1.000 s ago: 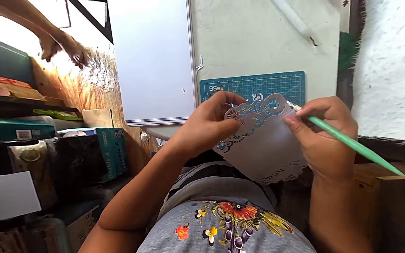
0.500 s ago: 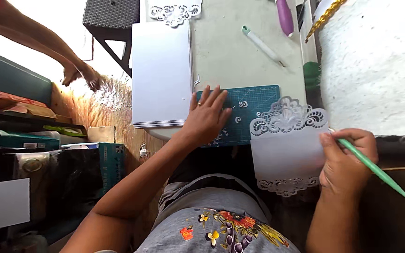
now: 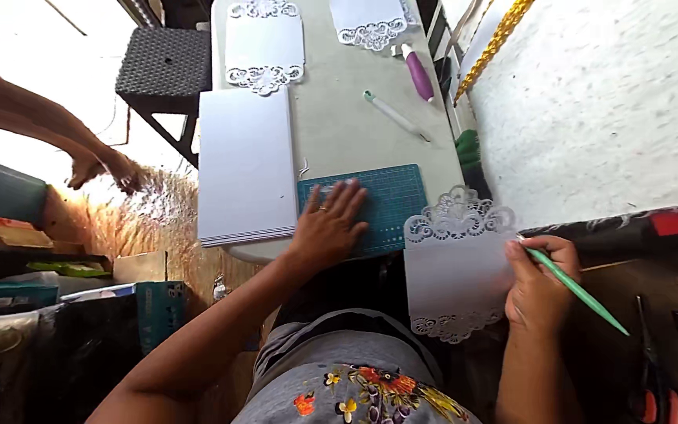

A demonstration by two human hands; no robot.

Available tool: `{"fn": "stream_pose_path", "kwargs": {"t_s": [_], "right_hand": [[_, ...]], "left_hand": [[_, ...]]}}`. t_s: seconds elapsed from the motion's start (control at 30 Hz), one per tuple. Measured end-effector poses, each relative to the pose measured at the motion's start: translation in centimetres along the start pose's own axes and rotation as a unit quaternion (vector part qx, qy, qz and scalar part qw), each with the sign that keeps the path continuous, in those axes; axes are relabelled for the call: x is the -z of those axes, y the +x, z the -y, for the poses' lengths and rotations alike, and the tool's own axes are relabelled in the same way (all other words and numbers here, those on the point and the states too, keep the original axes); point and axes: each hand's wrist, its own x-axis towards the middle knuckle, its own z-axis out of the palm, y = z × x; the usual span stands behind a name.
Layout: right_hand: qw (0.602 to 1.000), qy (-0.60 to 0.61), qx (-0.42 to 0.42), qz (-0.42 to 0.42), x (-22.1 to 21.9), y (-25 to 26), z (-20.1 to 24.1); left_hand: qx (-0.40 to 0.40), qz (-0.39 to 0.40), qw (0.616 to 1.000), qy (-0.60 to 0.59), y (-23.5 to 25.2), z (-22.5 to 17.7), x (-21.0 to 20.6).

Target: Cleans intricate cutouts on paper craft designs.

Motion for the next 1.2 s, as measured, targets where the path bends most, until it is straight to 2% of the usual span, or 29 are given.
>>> {"fn": "stream_pose_path", "kwargs": {"t_s": [0.1, 0.17, 0.23, 0.3, 0.37, 0.43, 0.5, 0.57, 0.7, 0.77, 0.9, 0.97, 1.1, 1.2], "right_hand": [[0.999, -0.009, -0.003, 0.041, -2.0, 0.4, -0.4], [0.996, -0.012, -0.008, 0.086, -3.9, 0.8, -0.3], [0.991, -0.017, -0.005, 0.132, -5.8, 1.3, -0.4], [0.978, -0.078, 0.029, 0.190, -7.5, 1.9, -1.0], [0.944, -0.206, 0.106, 0.236, -9.0, 2.4, -1.5], [0.917, -0.264, 0.178, 0.241, -10.3, 2.6, -1.7], [0.913, -0.219, 0.229, 0.258, -11.4, 2.5, -2.1], [0.903, -0.140, 0.258, 0.315, -12.3, 2.3, -2.8], [0.883, -0.068, 0.256, 0.388, -12.9, 2.2, -4.0], [0.874, -0.069, 0.252, 0.410, -12.9, 2.2, -4.0], [0.851, -0.143, 0.289, 0.415, -12.8, 1.8, -3.7], [0.855, -0.132, 0.281, 0.414, -12.6, 1.7, -3.8], [0.891, -0.005, 0.164, 0.423, -12.2, 2.8, -3.9], [0.905, 0.072, 0.110, 0.404, -12.5, 3.4, -3.7]], "left_hand": [[0.097, 0.009, 0.995, 0.023, -1.2, 1.2, 2.4], [0.113, -0.043, 0.992, 0.018, -1.6, 1.2, 3.0], [0.082, -0.122, 0.989, -0.024, -2.3, 0.9, 2.8], [0.014, -0.172, 0.982, -0.079, -3.0, 0.4, 1.6], [-0.041, -0.157, 0.982, -0.092, -3.3, 0.4, -0.2], [-0.065, -0.132, 0.985, -0.086, -3.3, 0.9, -1.6], [-0.069, -0.130, 0.986, -0.083, -3.3, 1.2, -2.1], [-0.067, -0.129, 0.986, -0.086, -3.3, 1.3, -2.2], [-0.062, -0.128, 0.986, -0.083, -3.3, 1.4, -2.4], [-0.061, -0.132, 0.986, -0.085, -3.3, 1.3, -2.4], [-0.053, -0.129, 0.987, -0.086, -3.4, 1.2, -2.2], [-0.049, -0.117, 0.988, -0.093, -3.4, 1.1, -1.9], [-0.036, -0.096, 0.990, -0.101, -2.6, 0.8, -0.7], [-0.026, -0.096, 0.992, -0.082, -1.6, 0.1, -0.6]]}}
